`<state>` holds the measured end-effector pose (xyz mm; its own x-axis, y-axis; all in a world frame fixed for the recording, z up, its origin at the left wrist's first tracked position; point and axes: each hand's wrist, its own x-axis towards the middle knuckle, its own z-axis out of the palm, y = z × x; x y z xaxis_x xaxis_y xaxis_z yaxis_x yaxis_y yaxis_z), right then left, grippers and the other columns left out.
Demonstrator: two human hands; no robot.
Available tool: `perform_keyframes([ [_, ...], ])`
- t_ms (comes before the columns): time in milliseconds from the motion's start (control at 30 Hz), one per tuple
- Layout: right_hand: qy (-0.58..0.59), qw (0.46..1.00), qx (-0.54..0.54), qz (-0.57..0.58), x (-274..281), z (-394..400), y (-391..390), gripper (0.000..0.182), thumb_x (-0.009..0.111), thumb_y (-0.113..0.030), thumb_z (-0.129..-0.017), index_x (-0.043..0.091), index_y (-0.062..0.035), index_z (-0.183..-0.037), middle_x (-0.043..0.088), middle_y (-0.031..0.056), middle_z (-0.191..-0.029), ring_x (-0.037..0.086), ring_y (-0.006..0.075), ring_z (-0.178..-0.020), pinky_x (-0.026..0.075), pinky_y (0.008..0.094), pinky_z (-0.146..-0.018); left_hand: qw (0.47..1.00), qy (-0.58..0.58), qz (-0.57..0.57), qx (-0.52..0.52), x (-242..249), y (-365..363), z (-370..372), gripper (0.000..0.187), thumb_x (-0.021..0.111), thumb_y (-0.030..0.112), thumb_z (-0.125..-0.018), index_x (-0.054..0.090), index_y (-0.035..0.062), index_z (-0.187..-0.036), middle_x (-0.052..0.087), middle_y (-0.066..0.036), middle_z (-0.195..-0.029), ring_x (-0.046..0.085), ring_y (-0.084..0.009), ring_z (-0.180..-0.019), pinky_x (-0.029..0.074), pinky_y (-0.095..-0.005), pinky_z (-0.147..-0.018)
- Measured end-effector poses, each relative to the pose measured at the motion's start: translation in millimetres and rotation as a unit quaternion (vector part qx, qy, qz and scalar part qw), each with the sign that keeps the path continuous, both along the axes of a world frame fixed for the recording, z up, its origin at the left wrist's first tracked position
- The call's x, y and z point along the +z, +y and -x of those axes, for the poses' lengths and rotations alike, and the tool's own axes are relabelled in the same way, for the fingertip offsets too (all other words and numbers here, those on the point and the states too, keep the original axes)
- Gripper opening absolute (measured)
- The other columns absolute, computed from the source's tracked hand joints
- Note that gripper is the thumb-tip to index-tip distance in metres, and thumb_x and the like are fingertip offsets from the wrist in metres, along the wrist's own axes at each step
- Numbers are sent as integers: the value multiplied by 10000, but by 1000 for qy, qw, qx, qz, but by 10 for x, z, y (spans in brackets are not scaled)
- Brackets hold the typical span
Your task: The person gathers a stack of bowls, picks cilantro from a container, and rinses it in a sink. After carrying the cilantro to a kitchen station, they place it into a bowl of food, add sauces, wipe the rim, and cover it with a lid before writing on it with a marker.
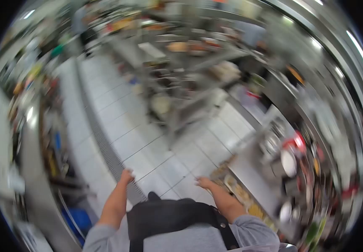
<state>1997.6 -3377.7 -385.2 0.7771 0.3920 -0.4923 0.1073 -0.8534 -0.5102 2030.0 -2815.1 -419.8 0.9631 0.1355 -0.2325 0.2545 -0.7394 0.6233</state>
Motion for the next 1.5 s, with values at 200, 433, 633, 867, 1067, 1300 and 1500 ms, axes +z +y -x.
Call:
perform_keyframes([
  [200, 86, 966, -107, 217, 272, -4, -28, 443, 635, -417, -856, 663, -35, -1078, 675, 199, -1069, 647, 352, -993, 506, 464, -860, 973, -33, 182, 138, 2043, 888, -818, 334, 835, 293, -716, 675, 20, -609, 625, -83, -523, 576, -149, -436, 480, -322, -474],
  [433, 54, 966, -93, 235, 274, -2205, 1640, 323, 645, -303, -834, 663, -12, -973, 681, 201, -949, 665, 337, -888, 520, 462, -770, 767, -568, 260, 150, 5623, 2384, -1393, 322, 514, 258, -1033, 707, 23, -929, 646, -50, -860, 522, -69, -642, 409, -207, -588],
  [633, -74, 993, -68, 64, -179, -5266, 4321, 223, 653, -205, -816, 662, 8, -884, 685, 202, -847, 681, 325, -797, 532, 460, -692, 311, -910, -263, 79, 7066, 2970, -1359, 335, 515, 472, -978, 568, 280, -1248, 546, 0, -1254, 431, -222, -1167, 294, -413, -925],
  [867, -158, 973, 73, -153, 674, -7876, 8416, 295, 744, -174, -783, 707, 0, -1018, 719, 160, -907, 687, 276, -830, 540, 379, -762, 428, -839, -335, 14, 7215, 4126, -2170, 339, 481, 492, -983, 554, 294, -1249, 545, -3, -1240, 445, -237, -1111, 300, -422, -904],
  [1067, -91, 935, 272, -209, 1045, -8307, 10676, 315, 718, -224, -815, 691, -44, -1073, 719, 165, -952, 689, 309, -895, 533, 379, -787, 450, -834, -319, -10, 6990, 5509, -3106, 289, 521, 388, -986, 572, 298, -1256, 561, 25, -1229, 451, -193, -1134, 311, -411, -940],
  [1300, 55, 976, 201, 67, -638, -8545, 10275, 269, 680, -277, -832, 727, -35, -941, 717, 199, -937, 685, 363, -910, 544, 442, -813, 495, -820, -278, -65, 7163, 7429, -4300, 278, 568, 268, -990, 592, 302, -1265, 580, 58, -1215, 458, -141, -1161, 324, -399, -982],
  [1500, 110, 968, 65, 218, -164, -8571, 9692, 279, 694, -273, -814, 714, -36, -961, 710, 199, -953, 678, 364, -929, 539, 443, -831, 535, -817, -193, -94, 7429, 8732, -5444, 221, 565, 233, -999, 621, 247, -1212, 600, 50, -1159, 495, -131, -1138, 334, -383, -987],
])
